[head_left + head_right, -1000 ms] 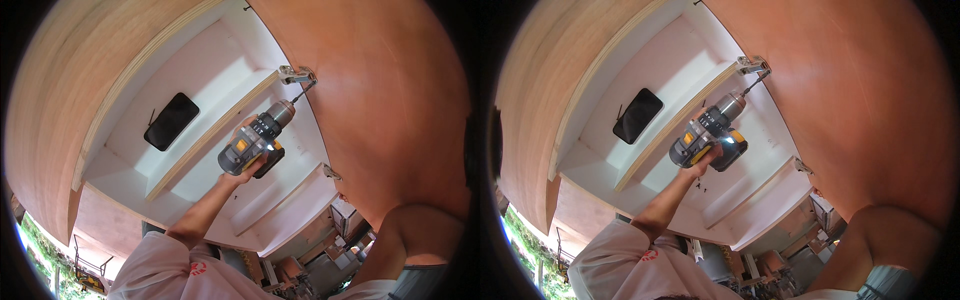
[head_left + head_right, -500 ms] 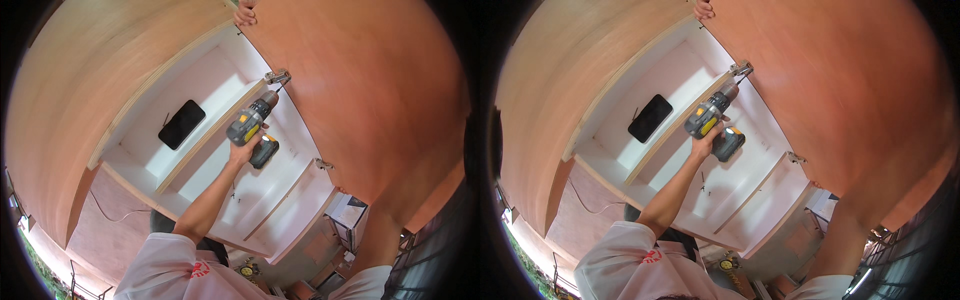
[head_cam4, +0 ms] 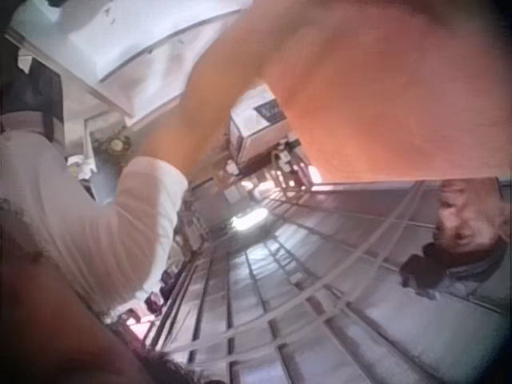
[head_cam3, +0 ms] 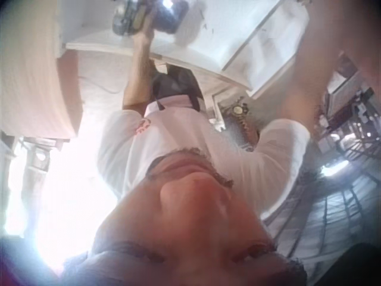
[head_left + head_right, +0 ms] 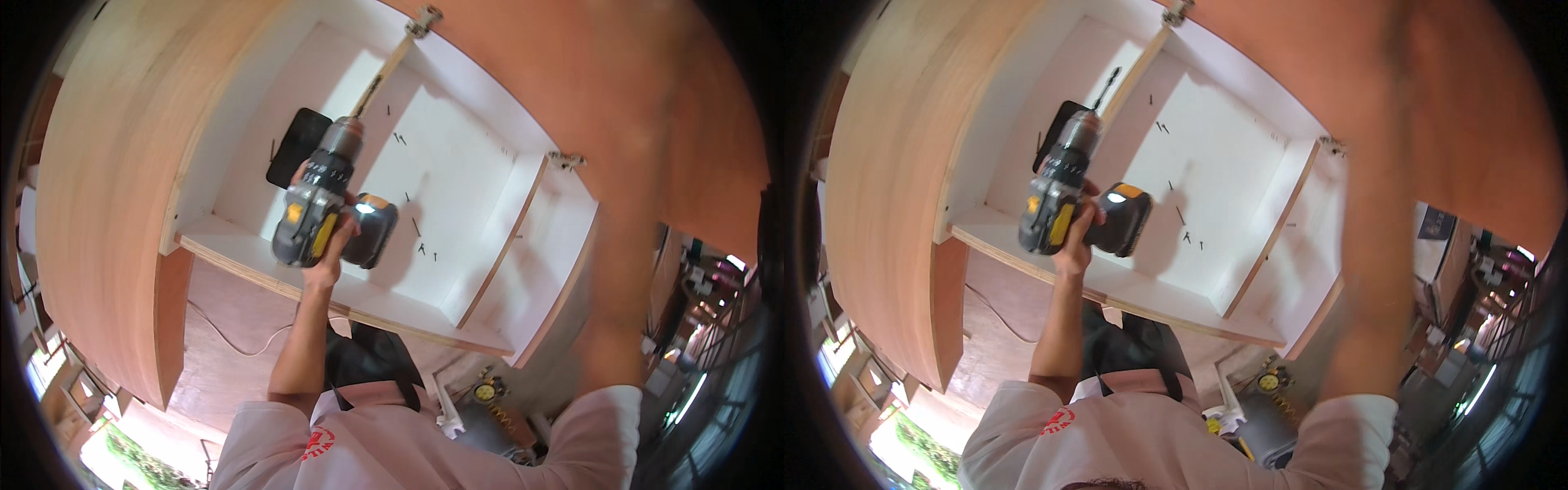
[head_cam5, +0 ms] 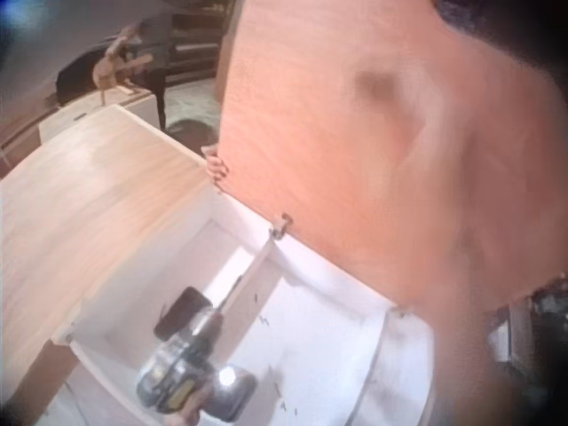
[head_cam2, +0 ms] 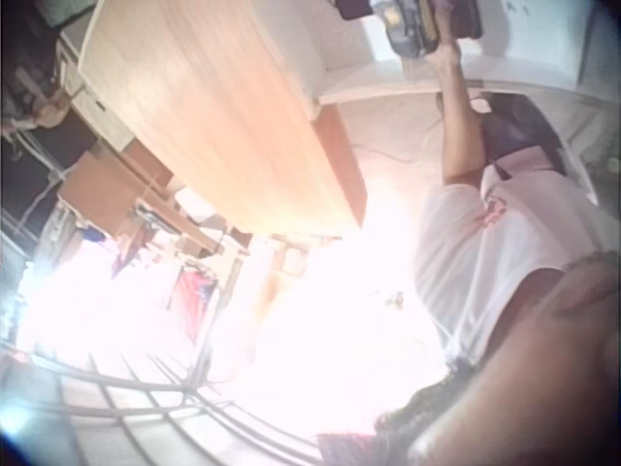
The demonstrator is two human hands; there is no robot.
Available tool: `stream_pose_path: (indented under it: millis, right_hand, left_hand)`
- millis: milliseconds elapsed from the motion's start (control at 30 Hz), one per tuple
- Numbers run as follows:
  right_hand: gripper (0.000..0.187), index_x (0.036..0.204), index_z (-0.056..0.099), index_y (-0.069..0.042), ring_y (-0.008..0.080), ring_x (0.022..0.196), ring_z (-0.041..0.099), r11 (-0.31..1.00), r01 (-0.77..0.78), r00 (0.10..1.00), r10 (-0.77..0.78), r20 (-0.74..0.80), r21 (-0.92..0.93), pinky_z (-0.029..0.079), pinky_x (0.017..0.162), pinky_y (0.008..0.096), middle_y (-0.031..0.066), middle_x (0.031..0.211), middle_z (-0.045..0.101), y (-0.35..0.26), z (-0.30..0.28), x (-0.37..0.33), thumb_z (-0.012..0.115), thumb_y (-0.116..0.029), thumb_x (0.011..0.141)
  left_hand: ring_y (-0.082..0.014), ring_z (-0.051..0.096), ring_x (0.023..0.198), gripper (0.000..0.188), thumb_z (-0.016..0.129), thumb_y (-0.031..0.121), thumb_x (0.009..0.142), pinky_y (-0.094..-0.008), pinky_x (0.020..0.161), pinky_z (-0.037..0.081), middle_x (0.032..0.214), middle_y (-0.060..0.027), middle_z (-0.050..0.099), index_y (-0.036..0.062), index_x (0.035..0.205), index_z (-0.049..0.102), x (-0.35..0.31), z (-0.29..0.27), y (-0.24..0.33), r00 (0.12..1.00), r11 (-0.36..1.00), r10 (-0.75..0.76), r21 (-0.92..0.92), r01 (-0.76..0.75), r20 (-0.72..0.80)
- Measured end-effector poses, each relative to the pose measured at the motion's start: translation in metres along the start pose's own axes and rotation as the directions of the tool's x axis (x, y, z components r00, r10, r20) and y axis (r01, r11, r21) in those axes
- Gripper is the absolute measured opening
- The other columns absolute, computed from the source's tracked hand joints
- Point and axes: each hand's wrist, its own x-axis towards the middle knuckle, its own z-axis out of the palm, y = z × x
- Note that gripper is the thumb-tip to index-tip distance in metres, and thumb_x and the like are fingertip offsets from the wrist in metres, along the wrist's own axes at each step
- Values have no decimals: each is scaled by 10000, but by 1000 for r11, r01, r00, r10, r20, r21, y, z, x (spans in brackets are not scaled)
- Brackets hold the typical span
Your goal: The person uses a cordless drill to attach metal hinges to a wooden cabinet door, then positions a white panel inside the cabinet frame with assistance from another person.
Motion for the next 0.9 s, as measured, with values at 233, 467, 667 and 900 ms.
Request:
stream_pose_path:
  millis: [233, 467, 667, 900]
  right_hand:
    - [224, 1100, 703, -5, 230, 905, 697, 258, -949, 204, 940, 274, -179, 560, 787, 341, 142, 1030, 711, 24, 121, -319, 732, -125, 914]
    - [212, 1104, 674, -24, 270, 912, 681, 339, -935, 308, 920, 242, -99, 563, 791, 381, 144, 1090, 664, 41, 173, -361, 716, -130, 924]
    - [172, 1080, 644, -32, 313, 1046, 603, 458, -863, 413, 882, 224, -212, 536, 836, 444, 133, 1141, 619, 63, 233, -343, 695, -100, 930]
    - [63, 981, 584, -2, 305, 894, 630, 384, -921, 360, 903, 234, -63, 540, 777, 413, 147, 1008, 629, 62, 218, -339, 625, -42, 954]
  left_hand:
    - [-146, 630, 802, 775, 713, 122, 937, -270, 711, 536, 1109, -152, 610, 106, 1567, 261, -22, -33, -24, 987, 966, 138, 210, -153, 84]
    - [-244, 669, 1124, 798, 735, 103, 890, -340, 867, 647, 1362, -157, 520, 117, 1561, 305, -44, -55, -38, 994, 994, -111, -15, 111, 10]
    - [-225, 587, 1247, 1263, 1001, 386, 597, -333, 978, 591, 1403, -129, 469, 54, 1568, 265, -36, -50, -38, 998, 993, -54, 107, 58, -40]
    - [-247, 626, 1204, 1066, 931, 129, 660, -338, 982, 572, 1364, -138, 543, 18, 1539, 338, -37, -39, -27, 999, 999, -38, -19, 37, -12]
